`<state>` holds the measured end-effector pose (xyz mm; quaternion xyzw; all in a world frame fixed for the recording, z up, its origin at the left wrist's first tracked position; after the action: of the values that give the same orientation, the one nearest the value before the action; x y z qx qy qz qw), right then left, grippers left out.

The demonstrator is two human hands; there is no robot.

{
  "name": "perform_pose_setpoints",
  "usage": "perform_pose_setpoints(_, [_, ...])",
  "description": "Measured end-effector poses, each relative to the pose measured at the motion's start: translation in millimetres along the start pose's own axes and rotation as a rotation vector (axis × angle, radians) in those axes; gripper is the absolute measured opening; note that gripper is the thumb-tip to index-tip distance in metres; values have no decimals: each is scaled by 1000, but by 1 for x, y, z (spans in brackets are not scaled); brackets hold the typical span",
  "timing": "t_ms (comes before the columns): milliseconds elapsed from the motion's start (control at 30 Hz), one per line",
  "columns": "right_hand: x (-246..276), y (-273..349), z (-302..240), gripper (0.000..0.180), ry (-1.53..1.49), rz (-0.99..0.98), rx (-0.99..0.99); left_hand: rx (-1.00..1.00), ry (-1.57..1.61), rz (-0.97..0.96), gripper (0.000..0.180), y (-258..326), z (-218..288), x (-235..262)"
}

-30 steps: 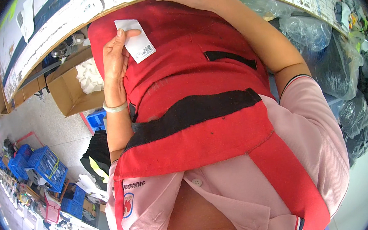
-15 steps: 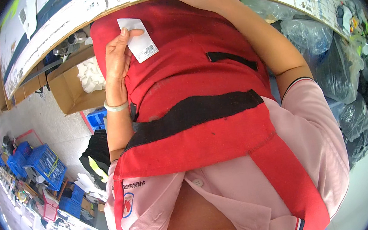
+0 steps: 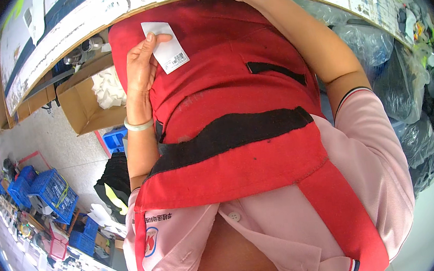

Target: Checking and sorting product identification tags on a workbench.

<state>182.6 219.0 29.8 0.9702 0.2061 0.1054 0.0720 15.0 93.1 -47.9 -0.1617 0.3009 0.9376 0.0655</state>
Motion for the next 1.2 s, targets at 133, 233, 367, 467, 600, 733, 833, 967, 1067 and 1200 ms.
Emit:
perform_pose_setpoints(133, [0, -3, 8, 17, -12, -2, -3, -6, 87, -26, 36, 4, 7, -12])
perform_pose_setpoints(233, [-1, -4, 11, 17, -15, 3, -4, -4, 100, -30, 36, 4, 6, -9])
perform_pose_setpoints(367, [0, -4, 9, 17, -5, 16, 15, 1, 104, -46, 35, 4, 6, -11])
perform_pose_setpoints(467, [-1, -4, 7, 17, 6, 15, 21, -8, 119, -45, 34, 5, 7, -11])
perform_pose_setpoints(600, [-1, -2, 7, 17, 26, 21, 2, 0, 125, -38, 34, 5, 6, -11])
perform_pose_setpoints(733, [-2, -1, 4, 18, 73, 28, 1, 1, 115, -47, 33, 5, 5, -10])
perform_pose_setpoints(833, [-4, -2, 1, 18, 128, 10, 50, -2, 125, -60, 33, 5, 6, -12])
perform_pose_setpoints(967, [-9, -2, -12, 19, 170, -14, 81, 10, 127, -65, 34, 6, 6, -10])
perform_pose_setpoints(1067, [-5, -1, -12, 19, 142, -25, 74, 19, 148, -34, 33, 5, 6, -11])
perform_pose_setpoints(1200, [5, 13, -6, 22, -56, -26, 87, -6, 145, -58, 34, 1, 5, -14])
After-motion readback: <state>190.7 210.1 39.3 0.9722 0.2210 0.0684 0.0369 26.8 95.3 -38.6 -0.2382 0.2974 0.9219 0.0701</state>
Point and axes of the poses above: each hand's wrist, its own y-axis away from the middle knuckle, its own x-axis out of the back of the hand, z = x × y, the point moved 10 cm from there along -y, towards the middle knuckle, and after that the axes turned 10 degrees about x, right-handed, at the moved point
